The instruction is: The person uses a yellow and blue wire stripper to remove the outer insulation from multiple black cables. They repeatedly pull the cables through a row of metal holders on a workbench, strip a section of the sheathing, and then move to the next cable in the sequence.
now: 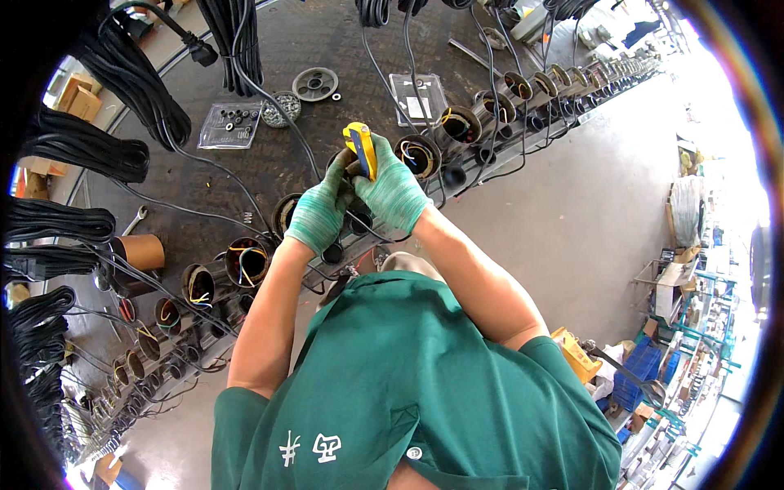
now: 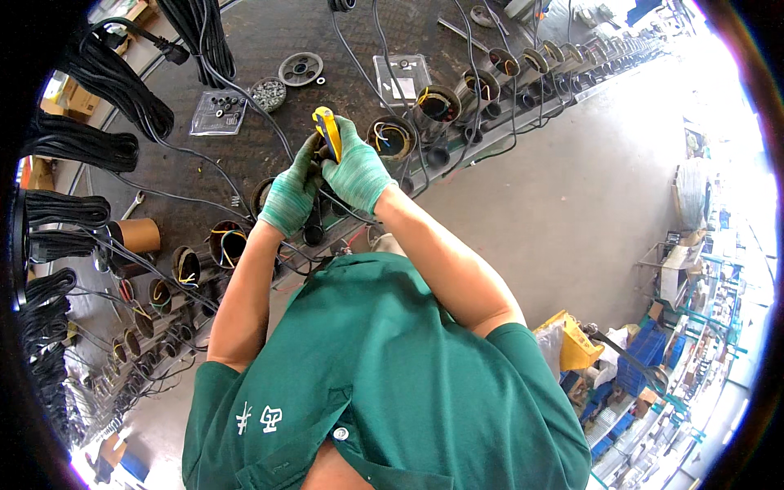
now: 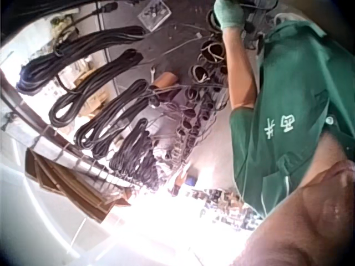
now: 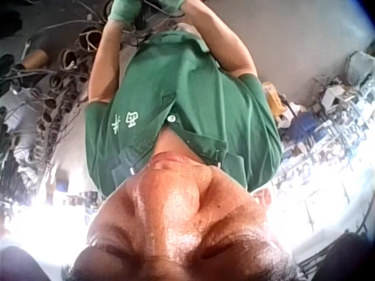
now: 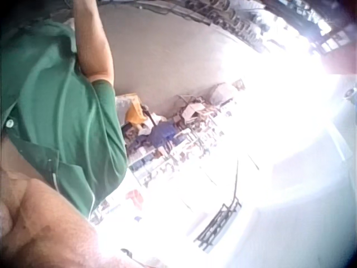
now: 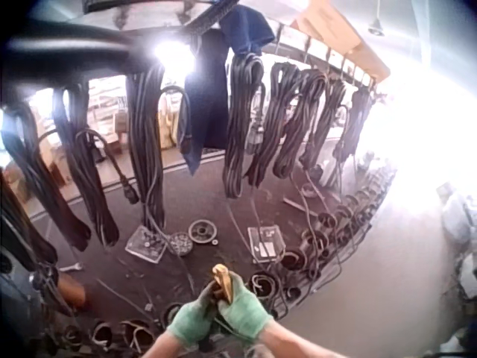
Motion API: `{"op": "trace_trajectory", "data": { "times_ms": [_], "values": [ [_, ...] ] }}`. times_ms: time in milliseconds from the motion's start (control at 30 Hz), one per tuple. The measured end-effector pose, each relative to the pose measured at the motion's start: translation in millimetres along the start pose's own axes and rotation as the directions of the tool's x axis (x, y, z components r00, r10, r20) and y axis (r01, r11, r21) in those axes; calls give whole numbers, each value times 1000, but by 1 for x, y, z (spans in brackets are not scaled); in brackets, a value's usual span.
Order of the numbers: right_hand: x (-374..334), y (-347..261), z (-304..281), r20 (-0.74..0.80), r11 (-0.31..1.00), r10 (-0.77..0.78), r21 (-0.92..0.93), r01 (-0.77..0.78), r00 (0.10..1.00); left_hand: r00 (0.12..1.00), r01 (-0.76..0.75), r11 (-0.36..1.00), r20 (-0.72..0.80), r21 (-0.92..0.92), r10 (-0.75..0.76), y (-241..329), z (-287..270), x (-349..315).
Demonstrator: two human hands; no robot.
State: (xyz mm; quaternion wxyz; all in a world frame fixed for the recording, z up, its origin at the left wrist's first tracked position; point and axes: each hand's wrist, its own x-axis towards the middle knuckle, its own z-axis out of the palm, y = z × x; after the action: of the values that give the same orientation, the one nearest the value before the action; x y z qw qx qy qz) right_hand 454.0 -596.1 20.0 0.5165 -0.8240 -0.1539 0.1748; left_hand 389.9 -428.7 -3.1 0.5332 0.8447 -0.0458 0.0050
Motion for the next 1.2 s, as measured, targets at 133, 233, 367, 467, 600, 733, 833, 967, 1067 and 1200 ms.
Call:
{"op": "trace_trajectory", "data": {
  "times_ms": [133,233,367,467,600,733,833,967,1067,1200],
  "values": [
    [2,-3,0,29,997,-48,-59,50,998,999,20,1000,33,-5,-20,-17,1,-2],
    [-7,-4,2,-17,998,-39,-55,38,999,997,67,997,29,-47,-66,-3,-5,-3],
    [-16,-5,10,-129,996,6,90,6,992,999,-34,999,15,-12,34,-11,-7,-4],
    [-24,-4,9,-152,980,43,201,-11,987,1000,20,999,2,26,-20,0,-10,-1],
    [-38,16,-5,-99,828,123,559,-47,987,997,-13,1000,-80,24,15,-8,-7,-5],
    [-62,28,-27,243,728,278,578,-369,929,994,-53,998,-90,40,56,-6,-9,-7],
    [-73,20,-17,315,669,224,638,-380,922,995,-47,998,-90,28,50,-5,-8,-7],
    [-71,21,-13,290,691,232,623,-367,929,994,-51,997,-99,50,55,-4,-7,-6],
    [-72,8,-22,349,645,286,619,-449,892,996,26,999,-89,25,-23,4,-8,-6],
    [-72,7,-23,328,685,238,611,-398,914,992,109,993,-59,-50,-111,3,-9,-5]
  ]
}}
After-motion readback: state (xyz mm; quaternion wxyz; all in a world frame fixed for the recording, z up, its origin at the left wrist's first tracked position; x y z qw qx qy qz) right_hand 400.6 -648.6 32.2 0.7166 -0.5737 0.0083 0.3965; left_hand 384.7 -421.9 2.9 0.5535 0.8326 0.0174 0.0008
